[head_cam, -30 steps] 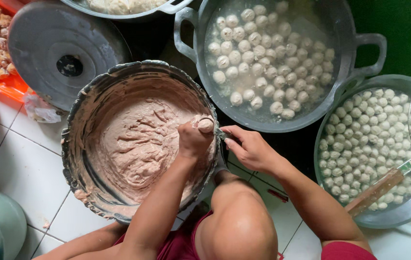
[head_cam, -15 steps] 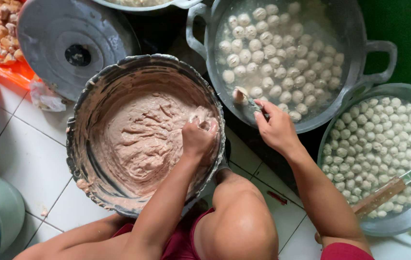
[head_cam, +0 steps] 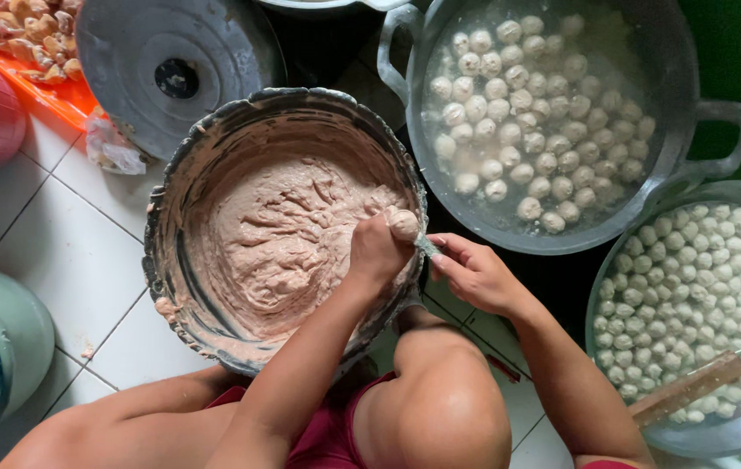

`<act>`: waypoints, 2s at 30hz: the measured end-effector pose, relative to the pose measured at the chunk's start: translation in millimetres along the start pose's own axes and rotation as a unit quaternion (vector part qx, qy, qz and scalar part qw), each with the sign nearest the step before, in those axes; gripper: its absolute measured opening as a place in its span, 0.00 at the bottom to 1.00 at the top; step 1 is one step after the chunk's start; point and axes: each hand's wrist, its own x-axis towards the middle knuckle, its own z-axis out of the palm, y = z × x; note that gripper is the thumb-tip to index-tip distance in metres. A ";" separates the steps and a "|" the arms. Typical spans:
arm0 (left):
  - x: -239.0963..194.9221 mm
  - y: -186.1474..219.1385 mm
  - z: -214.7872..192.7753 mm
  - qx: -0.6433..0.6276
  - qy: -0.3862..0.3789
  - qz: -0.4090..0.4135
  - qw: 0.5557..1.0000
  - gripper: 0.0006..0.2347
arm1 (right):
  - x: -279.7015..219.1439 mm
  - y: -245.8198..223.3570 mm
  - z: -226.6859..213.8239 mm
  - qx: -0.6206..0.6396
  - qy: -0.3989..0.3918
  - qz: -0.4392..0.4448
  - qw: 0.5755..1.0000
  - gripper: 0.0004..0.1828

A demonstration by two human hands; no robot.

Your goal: The person scoops a thick pink paste from a large bowl using a spoon, forms small balls, and drops them into a pot of boiling water. The process is repeated continuously as the balls cook and accumulate in the pot.

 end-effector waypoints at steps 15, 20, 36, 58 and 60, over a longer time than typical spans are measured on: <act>13.8 -131.0 -173.4 0.413 -0.077 -0.114 0.900 0.17 | -14.7 21.4 -77.8 -0.328 0.328 -0.137 0.875 0.22; -14.4 -176.5 -230.1 0.480 -0.161 -0.218 0.835 0.15 | -11.2 18.7 -62.9 -0.281 0.301 -0.123 0.903 0.21; -128.3 -129.5 -3.6 0.254 -0.746 -0.012 0.615 0.11 | -41.0 8.5 -55.8 -0.271 0.341 -0.079 0.897 0.24; 34.0 -122.1 -85.5 0.148 0.105 -0.199 0.963 0.14 | -18.2 -31.8 -94.1 -0.476 0.370 0.073 0.794 0.23; 11.5 -99.7 -54.5 0.152 0.114 -0.183 0.965 0.18 | -20.5 -34.0 -91.7 -0.476 0.386 0.034 0.789 0.22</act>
